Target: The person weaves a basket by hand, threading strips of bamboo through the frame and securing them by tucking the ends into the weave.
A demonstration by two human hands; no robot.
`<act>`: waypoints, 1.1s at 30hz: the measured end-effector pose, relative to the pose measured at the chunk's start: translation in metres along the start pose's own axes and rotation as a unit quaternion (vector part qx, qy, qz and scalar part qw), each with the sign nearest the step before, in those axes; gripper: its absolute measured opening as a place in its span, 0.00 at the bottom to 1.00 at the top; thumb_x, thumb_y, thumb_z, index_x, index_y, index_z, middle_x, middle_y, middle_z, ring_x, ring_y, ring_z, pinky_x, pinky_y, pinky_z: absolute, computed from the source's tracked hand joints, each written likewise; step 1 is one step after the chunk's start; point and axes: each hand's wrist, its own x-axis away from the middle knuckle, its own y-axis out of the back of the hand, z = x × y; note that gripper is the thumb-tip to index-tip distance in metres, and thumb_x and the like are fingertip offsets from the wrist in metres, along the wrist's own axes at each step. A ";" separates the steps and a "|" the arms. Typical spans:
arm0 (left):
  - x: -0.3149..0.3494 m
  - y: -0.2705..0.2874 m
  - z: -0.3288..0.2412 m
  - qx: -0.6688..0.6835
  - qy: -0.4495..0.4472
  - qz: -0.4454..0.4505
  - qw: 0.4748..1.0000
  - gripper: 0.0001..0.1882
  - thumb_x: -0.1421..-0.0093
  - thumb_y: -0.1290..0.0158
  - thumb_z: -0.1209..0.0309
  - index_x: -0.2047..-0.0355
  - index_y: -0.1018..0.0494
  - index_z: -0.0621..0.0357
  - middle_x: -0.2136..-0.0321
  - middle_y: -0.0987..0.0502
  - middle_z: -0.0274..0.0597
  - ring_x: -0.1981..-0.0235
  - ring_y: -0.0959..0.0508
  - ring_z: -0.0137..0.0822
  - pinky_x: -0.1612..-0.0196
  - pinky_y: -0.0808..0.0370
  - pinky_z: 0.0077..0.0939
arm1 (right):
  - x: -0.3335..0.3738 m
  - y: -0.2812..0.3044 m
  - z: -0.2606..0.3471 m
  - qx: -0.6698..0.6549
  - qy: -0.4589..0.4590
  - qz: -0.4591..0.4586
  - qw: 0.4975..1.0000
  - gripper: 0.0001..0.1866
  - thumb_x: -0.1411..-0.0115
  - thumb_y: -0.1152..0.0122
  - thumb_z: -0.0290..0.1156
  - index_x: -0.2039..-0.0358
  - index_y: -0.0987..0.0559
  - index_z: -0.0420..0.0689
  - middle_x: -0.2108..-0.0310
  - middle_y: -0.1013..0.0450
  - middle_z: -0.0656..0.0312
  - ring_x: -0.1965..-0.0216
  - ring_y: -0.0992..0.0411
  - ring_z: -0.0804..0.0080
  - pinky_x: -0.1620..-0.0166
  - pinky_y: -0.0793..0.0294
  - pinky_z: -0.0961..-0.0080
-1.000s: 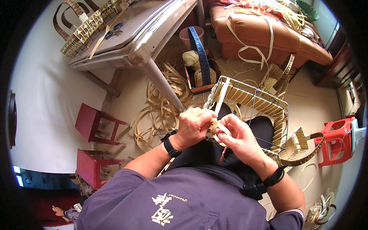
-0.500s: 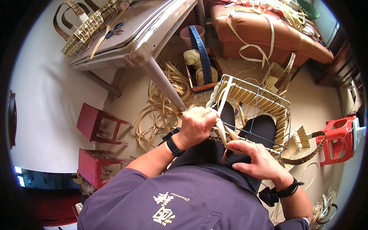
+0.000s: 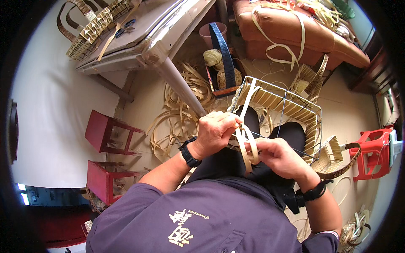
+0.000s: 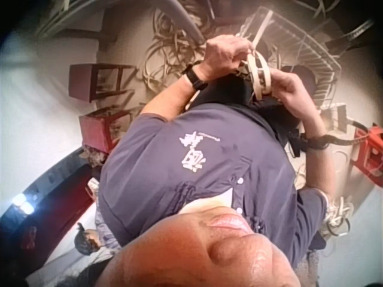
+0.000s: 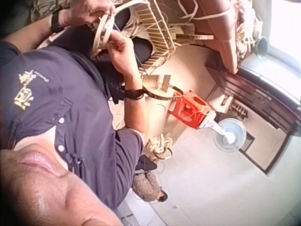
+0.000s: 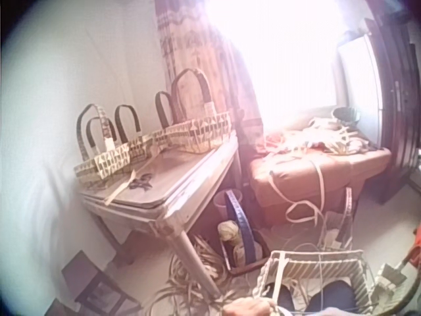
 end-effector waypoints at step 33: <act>0.004 -0.008 0.008 -0.019 0.031 0.011 0.999 0.04 0.41 0.36 0.77 0.67 0.19 0.53 0.70 0.16 0.41 0.68 0.16 0.49 0.62 0.21 0.40 | 0.015 -0.009 0.008 -0.078 0.055 0.053 0.994 0.23 0.39 0.23 0.33 0.46 0.14 0.34 0.56 0.28 0.64 0.52 0.31 0.74 0.42 0.31 0.74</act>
